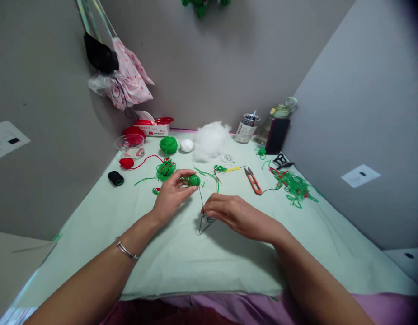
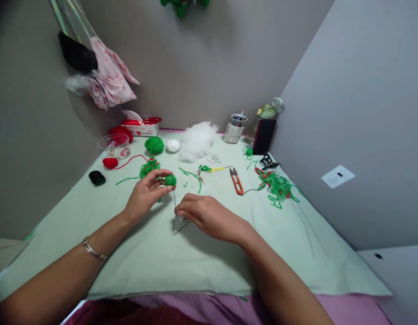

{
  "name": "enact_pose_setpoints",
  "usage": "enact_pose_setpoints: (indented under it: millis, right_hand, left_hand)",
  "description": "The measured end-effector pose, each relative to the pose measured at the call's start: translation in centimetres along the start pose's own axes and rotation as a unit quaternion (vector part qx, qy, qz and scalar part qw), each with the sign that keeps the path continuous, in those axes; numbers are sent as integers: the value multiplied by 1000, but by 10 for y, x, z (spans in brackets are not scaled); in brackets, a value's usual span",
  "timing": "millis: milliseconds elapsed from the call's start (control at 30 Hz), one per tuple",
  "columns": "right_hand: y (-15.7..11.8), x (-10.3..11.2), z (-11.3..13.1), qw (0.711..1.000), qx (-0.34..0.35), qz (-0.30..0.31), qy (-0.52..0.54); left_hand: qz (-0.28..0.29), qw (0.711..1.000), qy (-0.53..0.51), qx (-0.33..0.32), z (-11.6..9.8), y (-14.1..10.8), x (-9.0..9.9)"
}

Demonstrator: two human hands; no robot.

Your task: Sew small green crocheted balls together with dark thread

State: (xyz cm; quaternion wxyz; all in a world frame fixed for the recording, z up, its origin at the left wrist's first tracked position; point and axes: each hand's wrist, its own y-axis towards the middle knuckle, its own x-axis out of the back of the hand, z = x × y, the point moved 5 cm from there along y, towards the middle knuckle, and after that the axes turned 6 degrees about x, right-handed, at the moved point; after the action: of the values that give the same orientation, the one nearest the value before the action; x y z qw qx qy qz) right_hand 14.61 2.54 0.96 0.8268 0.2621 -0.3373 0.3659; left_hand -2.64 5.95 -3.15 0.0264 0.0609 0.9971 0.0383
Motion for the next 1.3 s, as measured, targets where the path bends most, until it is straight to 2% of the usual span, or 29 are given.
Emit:
enact_pose_setpoints:
  millis: [33, 133, 200, 233, 267, 333, 433, 567, 633, 733, 833, 1033, 1300]
  right_hand:
    - [0, 2, -1, 998, 0, -31, -52]
    - [-6, 21, -10, 969, -32, -204, -139]
    - [-11, 30, -17, 951, -69, -281, -111]
    - [-13, 33, -20, 949, -88, -294, -72]
    - [-13, 33, -22, 951, -104, -290, -21]
    - [-10, 27, -24, 958, -117, -242, 95]
    - [-3, 13, -20, 951, -110, -170, 233]
    - [2, 2, -20, 924, -109, -179, 321]
    - [2, 0, -21, 922, -111, -198, 312]
    - [2, 5, -19, 942, -96, -240, 215]
    - [1, 9, -17, 947, -96, -261, 159]
    - [3, 5, -15, 954, -101, -236, 157]
    - [4, 0, -15, 945, -125, -229, 198]
  left_hand:
    - [-7, 1000, -7, -9, -1, 1, 2]
    - [-36, 999, -28, -26, -4, 2, 9]
    - [-54, 998, -25, -38, -5, 3, 12]
    - [-59, 997, -20, -44, -6, 3, 13]
    - [-61, 997, -15, -49, -6, 3, 13]
    - [-64, 996, -11, -55, -6, 4, 13]
    - [-63, 997, -9, -53, -5, 4, 12]
    - [-44, 999, -20, -22, -3, 3, 6]
    - [-32, 999, -33, -8, -3, 1, 3]
    - [-17, 999, -30, 1, -2, -2, -1]
    - [-18, 1000, -23, 1, -2, -3, -2]
    - [-21, 999, -34, 4, -2, -3, -3]
    - [-34, 999, -30, -1, -2, -3, -2]
